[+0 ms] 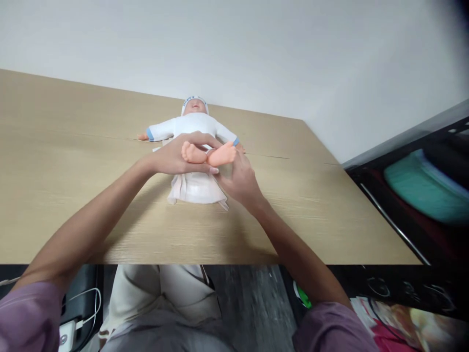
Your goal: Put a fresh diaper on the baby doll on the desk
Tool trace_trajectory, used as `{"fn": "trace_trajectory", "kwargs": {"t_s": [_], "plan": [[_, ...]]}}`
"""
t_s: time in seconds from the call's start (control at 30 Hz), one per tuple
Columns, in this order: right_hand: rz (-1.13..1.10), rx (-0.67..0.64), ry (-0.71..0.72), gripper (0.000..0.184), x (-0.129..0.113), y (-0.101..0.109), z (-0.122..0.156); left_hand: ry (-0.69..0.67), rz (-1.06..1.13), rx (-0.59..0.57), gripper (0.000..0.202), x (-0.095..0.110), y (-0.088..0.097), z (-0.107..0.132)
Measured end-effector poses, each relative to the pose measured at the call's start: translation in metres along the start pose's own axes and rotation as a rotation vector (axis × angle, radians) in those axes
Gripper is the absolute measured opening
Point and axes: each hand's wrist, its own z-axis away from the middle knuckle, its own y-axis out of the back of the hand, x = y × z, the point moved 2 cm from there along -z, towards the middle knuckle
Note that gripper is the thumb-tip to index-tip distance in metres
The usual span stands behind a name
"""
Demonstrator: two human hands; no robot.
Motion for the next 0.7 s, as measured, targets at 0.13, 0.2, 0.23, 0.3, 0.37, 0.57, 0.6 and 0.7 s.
{"fn": "trace_trajectory", "kwargs": {"t_s": [0.13,0.2,0.23,0.3,0.37,0.57,0.6,0.7], "plan": [[-0.145,0.034,0.015,0.073,-0.026,0.004,0.012,-0.056,-0.033,-0.011,0.047,0.0,-0.011,0.014],[-0.185,0.01,0.052,0.066,-0.028,0.004,0.013,-0.054,-0.079,0.011,0.053,0.001,-0.008,0.025],[-0.187,-0.001,0.072,0.062,-0.026,0.005,0.013,-0.046,-0.126,0.019,0.054,0.001,-0.004,0.032],[-0.162,-0.05,0.122,0.054,-0.015,0.011,0.017,-0.024,-0.265,0.007,0.051,-0.002,0.007,0.049],[-0.118,-0.14,0.182,0.051,-0.001,0.018,0.024,-0.021,-0.409,-0.044,0.042,-0.009,0.02,0.067],[-0.023,-0.29,0.247,0.047,0.038,0.019,0.049,0.027,-0.556,-0.257,0.043,-0.041,0.033,0.117],[-0.009,-0.303,0.259,0.046,0.042,0.016,0.051,0.048,-0.566,-0.27,0.046,-0.044,0.031,0.122],[0.022,-0.32,0.303,0.043,0.046,0.008,0.054,0.078,-0.597,-0.266,0.054,-0.049,0.024,0.13]]}}
